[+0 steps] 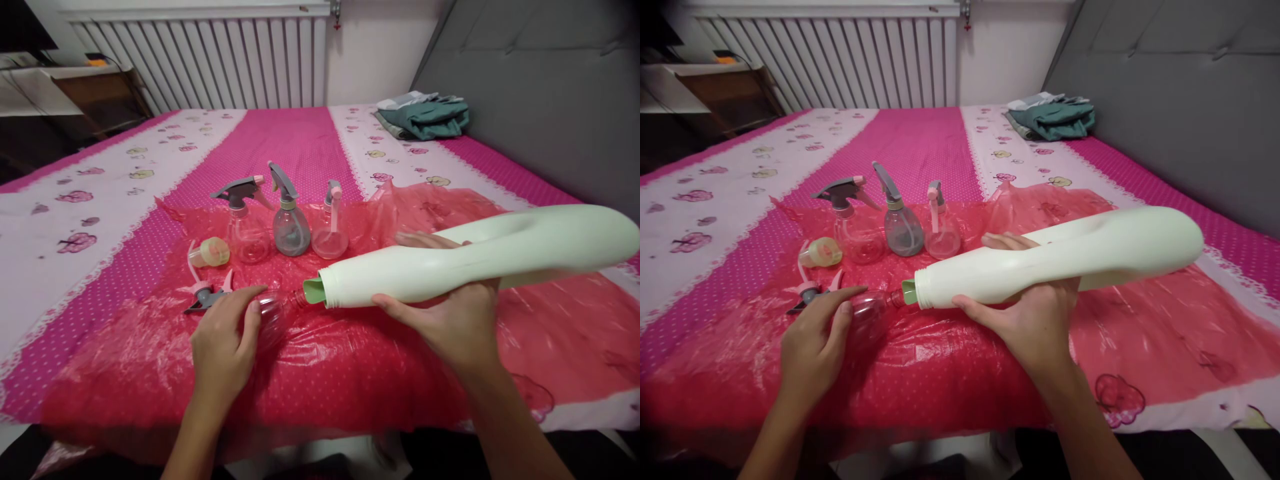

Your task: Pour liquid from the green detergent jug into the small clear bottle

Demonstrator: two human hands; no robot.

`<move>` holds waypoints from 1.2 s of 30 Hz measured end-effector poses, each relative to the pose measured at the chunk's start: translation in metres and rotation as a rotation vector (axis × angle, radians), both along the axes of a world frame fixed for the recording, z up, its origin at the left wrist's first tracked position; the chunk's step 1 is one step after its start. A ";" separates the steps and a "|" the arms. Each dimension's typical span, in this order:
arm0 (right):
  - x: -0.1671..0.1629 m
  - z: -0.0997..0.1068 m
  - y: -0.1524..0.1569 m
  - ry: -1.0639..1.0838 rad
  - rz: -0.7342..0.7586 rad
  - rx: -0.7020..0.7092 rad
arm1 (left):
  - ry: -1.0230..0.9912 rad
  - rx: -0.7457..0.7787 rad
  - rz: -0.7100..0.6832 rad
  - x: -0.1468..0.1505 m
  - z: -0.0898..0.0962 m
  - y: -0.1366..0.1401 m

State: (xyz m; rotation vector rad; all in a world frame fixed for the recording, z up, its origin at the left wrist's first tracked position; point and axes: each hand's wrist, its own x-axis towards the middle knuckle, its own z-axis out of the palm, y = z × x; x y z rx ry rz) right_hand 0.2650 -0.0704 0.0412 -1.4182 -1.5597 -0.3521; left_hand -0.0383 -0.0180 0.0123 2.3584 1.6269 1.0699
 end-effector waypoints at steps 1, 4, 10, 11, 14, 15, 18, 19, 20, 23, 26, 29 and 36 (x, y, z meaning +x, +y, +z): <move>0.000 0.000 0.000 -0.004 -0.002 0.003 | 0.000 -0.001 0.000 0.000 0.000 0.000; 0.001 0.000 0.000 -0.016 -0.003 0.010 | 0.000 -0.006 0.004 0.000 0.000 0.000; 0.000 -0.001 0.000 -0.021 -0.008 0.006 | -0.005 -0.009 0.011 0.000 0.000 -0.001; 0.000 0.000 0.000 -0.020 -0.009 0.009 | -0.005 -0.013 0.012 0.000 0.000 -0.001; -0.001 0.000 0.000 -0.009 -0.007 0.011 | -0.009 -0.023 0.018 0.000 0.000 -0.002; -0.002 0.001 -0.001 -0.001 -0.007 0.003 | -0.009 -0.027 0.021 0.000 0.001 -0.002; -0.003 0.003 -0.001 0.021 -0.012 -0.025 | -0.008 -0.039 0.025 0.000 0.002 -0.002; -0.003 0.003 -0.002 0.021 -0.016 -0.027 | -0.008 -0.039 0.026 0.001 0.002 -0.002; -0.003 0.004 -0.002 0.019 -0.018 -0.026 | -0.009 -0.039 0.027 0.001 0.003 -0.001; -0.004 0.005 -0.002 0.013 -0.017 -0.036 | -0.013 -0.036 0.026 0.001 0.003 -0.001; -0.004 0.006 -0.002 0.007 -0.011 -0.033 | -0.014 -0.034 0.020 0.001 0.002 -0.001; -0.004 0.006 -0.003 0.010 -0.010 -0.028 | -0.011 -0.032 0.020 0.000 0.001 -0.001; -0.004 0.006 -0.003 -0.001 -0.011 -0.020 | -0.016 -0.026 0.012 -0.002 -0.001 -0.001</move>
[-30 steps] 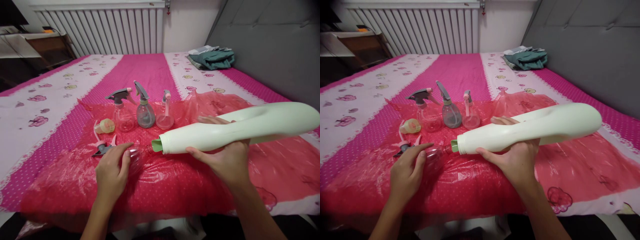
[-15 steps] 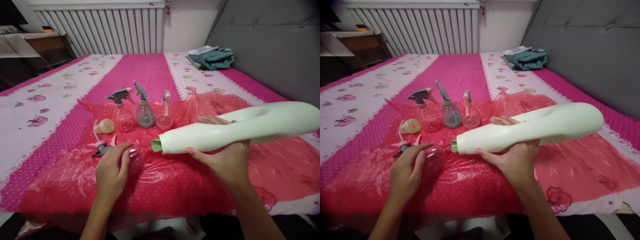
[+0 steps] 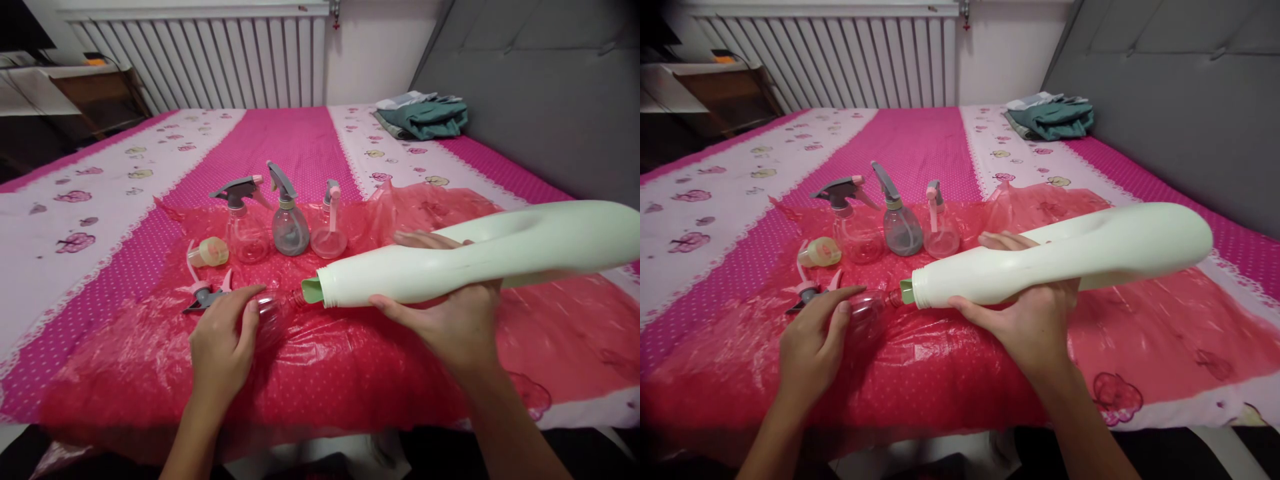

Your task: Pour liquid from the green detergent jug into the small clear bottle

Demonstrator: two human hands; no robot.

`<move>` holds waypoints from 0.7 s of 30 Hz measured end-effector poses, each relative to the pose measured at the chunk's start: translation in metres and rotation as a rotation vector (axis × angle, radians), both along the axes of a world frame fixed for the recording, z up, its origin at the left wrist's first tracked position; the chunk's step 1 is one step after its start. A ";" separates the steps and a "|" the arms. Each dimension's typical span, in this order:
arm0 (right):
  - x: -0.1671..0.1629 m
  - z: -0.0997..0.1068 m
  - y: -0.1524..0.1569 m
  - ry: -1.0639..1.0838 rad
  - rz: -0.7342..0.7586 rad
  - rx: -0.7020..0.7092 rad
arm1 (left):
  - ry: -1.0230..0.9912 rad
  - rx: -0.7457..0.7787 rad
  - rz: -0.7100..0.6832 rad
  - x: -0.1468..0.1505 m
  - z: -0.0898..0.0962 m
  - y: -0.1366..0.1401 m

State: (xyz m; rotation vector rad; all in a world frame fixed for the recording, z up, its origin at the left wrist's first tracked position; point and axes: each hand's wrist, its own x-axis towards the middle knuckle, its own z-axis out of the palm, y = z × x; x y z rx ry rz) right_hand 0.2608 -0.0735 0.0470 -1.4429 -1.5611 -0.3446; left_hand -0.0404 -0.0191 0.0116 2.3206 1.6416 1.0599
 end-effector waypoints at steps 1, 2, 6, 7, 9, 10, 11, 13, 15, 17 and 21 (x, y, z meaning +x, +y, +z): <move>0.000 0.000 0.000 0.002 0.001 -0.003 | 0.002 -0.003 0.002 0.000 0.000 0.000; 0.000 0.000 0.000 0.005 0.003 -0.007 | 0.004 -0.006 0.004 0.000 0.000 0.000; 0.001 -0.001 0.001 0.011 0.004 -0.004 | 0.007 -0.009 0.002 0.001 0.002 0.000; 0.002 -0.001 0.001 0.011 0.002 -0.004 | 0.006 -0.008 0.001 0.001 0.002 0.000; 0.002 -0.001 0.001 0.011 -0.006 -0.011 | 0.004 -0.008 0.004 0.001 0.002 0.000; 0.002 -0.001 0.001 0.013 -0.012 -0.018 | 0.005 -0.009 0.006 0.001 0.001 0.000; 0.002 -0.002 0.001 0.020 -0.018 -0.027 | 0.006 -0.012 0.008 0.001 0.001 0.000; 0.002 -0.003 0.002 0.044 -0.030 -0.049 | 0.006 -0.015 0.010 0.001 0.001 0.000; 0.002 -0.004 0.002 0.085 -0.034 -0.068 | -0.001 -0.017 0.007 0.001 0.000 0.001; 0.002 -0.006 0.002 0.126 -0.033 -0.076 | -0.009 -0.021 0.007 0.000 0.001 0.001; 0.000 -0.008 0.004 0.208 -0.046 -0.119 | -0.020 -0.033 0.019 0.000 0.001 0.001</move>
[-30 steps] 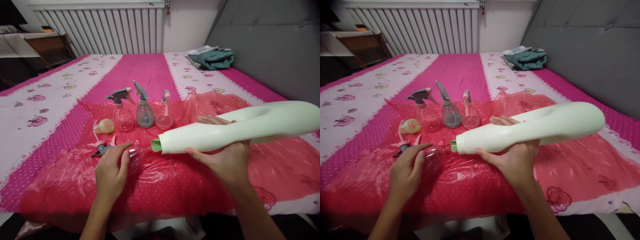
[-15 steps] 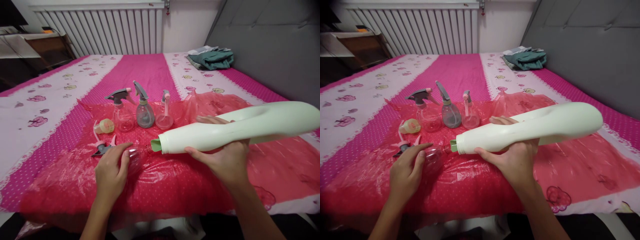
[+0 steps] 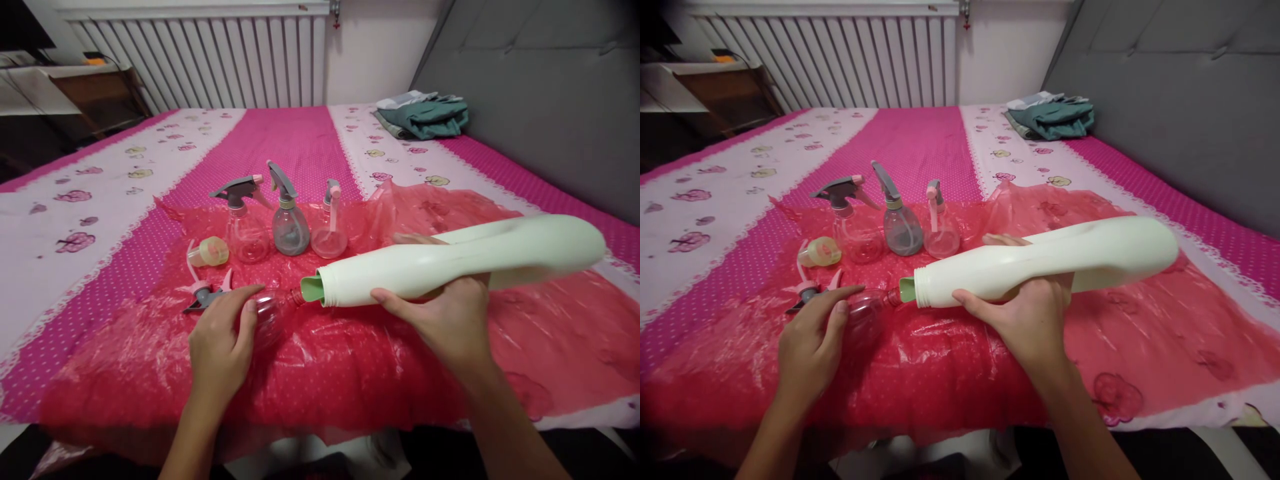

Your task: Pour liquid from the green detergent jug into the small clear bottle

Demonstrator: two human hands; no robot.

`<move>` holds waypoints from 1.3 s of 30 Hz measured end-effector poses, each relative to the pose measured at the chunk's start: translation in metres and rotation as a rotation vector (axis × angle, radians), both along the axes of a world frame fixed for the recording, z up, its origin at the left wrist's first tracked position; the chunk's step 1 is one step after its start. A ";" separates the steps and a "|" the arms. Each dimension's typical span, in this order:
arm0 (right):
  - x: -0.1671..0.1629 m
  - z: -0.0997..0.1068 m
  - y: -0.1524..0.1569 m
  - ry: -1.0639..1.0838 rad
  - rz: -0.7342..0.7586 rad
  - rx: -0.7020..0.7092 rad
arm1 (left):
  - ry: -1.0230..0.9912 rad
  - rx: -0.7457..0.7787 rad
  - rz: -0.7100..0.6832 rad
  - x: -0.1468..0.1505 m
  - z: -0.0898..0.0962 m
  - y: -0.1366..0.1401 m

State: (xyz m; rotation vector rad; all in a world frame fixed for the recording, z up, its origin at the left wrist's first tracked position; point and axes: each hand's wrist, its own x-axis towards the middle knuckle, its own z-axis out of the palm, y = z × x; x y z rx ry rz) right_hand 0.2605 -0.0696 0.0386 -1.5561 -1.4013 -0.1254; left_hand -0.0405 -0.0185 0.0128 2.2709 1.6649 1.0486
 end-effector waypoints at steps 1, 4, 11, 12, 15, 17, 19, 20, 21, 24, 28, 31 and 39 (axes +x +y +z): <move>0.000 -0.001 0.000 0.016 -0.007 -0.012 | -0.003 0.001 0.002 0.000 0.000 0.000; 0.001 -0.003 0.002 0.062 -0.022 -0.043 | -0.004 0.007 0.002 0.000 0.000 0.000; 0.006 -0.009 0.006 0.167 -0.027 -0.110 | 0.009 0.008 -0.002 0.001 -0.001 -0.001; 0.007 -0.009 0.007 0.178 -0.026 -0.116 | 0.012 0.011 -0.003 0.001 -0.001 -0.001; 0.007 -0.009 0.010 0.193 -0.039 -0.129 | 0.013 0.021 -0.006 0.001 -0.001 0.000; 0.007 -0.011 0.010 0.184 -0.057 -0.141 | 0.015 0.023 -0.008 0.001 0.000 0.000; 0.007 -0.012 0.010 0.156 -0.082 -0.144 | 0.019 0.021 -0.006 0.001 0.000 0.000; 0.006 -0.013 0.010 0.140 -0.092 -0.144 | 0.022 0.019 -0.004 0.001 0.000 0.000; 0.006 -0.014 0.010 0.125 -0.098 -0.145 | 0.023 0.021 -0.003 0.001 0.000 0.000; 0.006 -0.016 0.009 0.103 -0.115 -0.152 | 0.023 0.035 -0.008 0.002 0.000 -0.001; 0.005 -0.016 0.009 0.104 -0.117 -0.173 | 0.028 0.043 -0.010 0.002 -0.001 0.000; 0.005 -0.015 0.010 0.094 -0.139 -0.179 | 0.036 0.048 -0.007 0.003 -0.001 0.000; 0.003 -0.015 0.011 0.079 -0.159 -0.186 | 0.042 0.061 -0.009 0.002 -0.002 0.001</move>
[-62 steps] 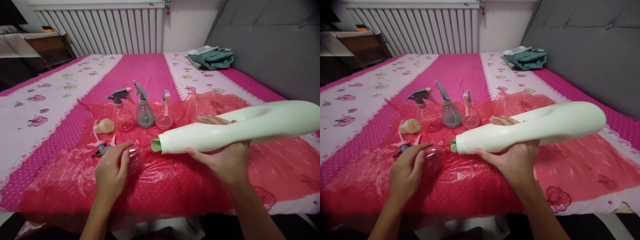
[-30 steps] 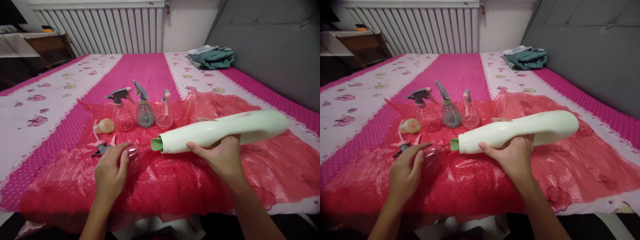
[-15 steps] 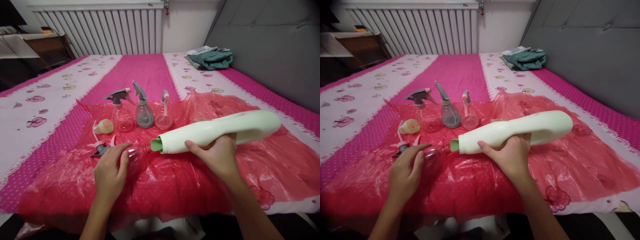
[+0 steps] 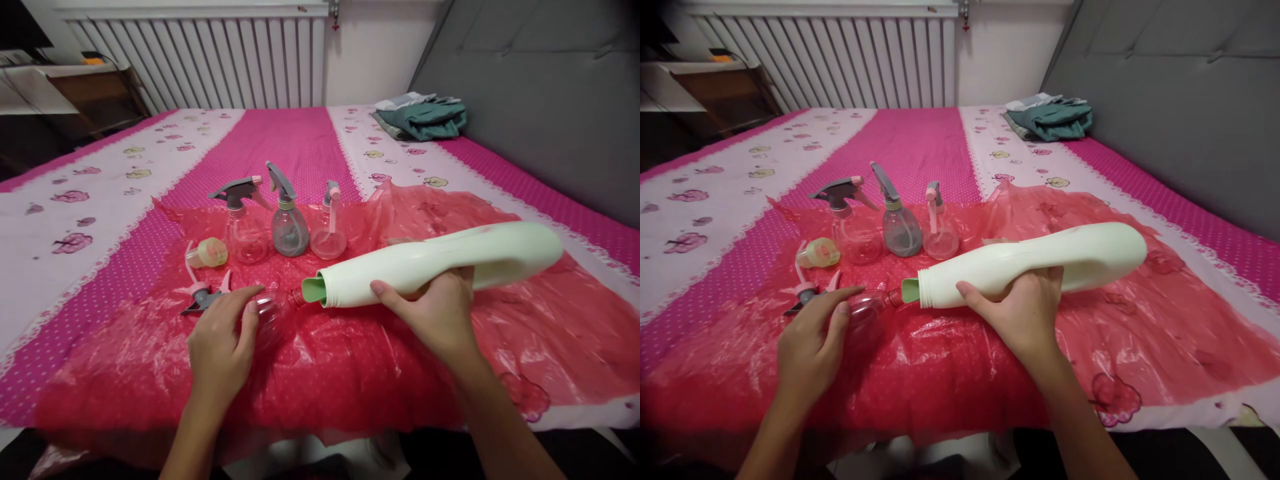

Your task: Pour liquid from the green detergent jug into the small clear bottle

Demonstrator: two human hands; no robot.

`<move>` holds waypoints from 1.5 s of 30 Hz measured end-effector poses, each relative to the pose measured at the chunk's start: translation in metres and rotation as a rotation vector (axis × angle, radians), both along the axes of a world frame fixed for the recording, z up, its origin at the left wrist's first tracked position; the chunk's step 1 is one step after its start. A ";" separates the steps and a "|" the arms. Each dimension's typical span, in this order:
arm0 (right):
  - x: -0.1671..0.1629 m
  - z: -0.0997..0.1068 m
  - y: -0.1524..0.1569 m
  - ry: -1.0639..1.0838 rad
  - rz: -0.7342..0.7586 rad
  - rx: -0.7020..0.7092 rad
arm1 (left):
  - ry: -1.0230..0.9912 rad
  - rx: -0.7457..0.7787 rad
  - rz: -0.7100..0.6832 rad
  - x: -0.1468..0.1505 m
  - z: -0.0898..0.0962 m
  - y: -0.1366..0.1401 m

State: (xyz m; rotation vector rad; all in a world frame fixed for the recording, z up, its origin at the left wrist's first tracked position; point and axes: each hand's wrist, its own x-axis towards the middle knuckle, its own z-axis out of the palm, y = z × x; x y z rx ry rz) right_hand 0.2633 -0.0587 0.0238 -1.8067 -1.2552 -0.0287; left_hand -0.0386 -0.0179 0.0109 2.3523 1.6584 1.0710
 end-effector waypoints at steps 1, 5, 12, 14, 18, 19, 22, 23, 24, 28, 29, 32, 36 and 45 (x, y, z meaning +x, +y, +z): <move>0.000 0.000 0.000 -0.005 -0.003 -0.002 | 0.000 0.000 0.000 0.000 0.000 0.000; -0.001 0.003 -0.001 -0.002 0.007 0.001 | 0.000 0.000 -0.002 0.000 0.000 0.001; -0.003 0.006 -0.001 0.031 0.017 -0.028 | 0.006 0.003 0.003 0.001 0.000 0.002; -0.002 0.005 0.000 0.029 0.016 -0.025 | 0.005 0.004 0.004 0.001 0.001 0.002; -0.002 0.006 -0.001 -0.004 0.028 -0.030 | 0.000 -0.001 0.005 0.001 0.001 0.000; -0.002 0.006 -0.001 -0.004 0.028 -0.029 | 0.000 -0.003 0.004 0.000 0.001 0.000; -0.003 0.006 -0.001 0.014 0.021 -0.019 | -0.001 -0.008 0.010 0.000 0.000 0.000; -0.002 0.005 -0.001 0.013 0.017 -0.020 | -0.002 -0.010 0.012 0.000 0.000 0.000; -0.002 0.005 -0.001 0.005 0.014 -0.021 | -0.001 -0.011 0.012 0.000 0.000 0.000; -0.001 0.003 -0.001 -0.040 0.020 -0.025 | 0.001 -0.010 0.009 0.000 0.000 0.001; -0.001 0.002 -0.001 -0.038 0.023 -0.025 | 0.000 -0.008 0.009 0.000 0.000 0.001; -0.001 0.003 0.000 0.000 0.021 -0.019 | -0.003 -0.006 0.012 0.001 0.001 0.001; -0.002 0.005 0.000 0.028 0.020 -0.017 | -0.008 -0.011 0.017 0.001 0.002 0.000; -0.002 0.005 -0.002 0.024 0.024 -0.029 | -0.007 -0.022 0.017 0.001 0.003 -0.001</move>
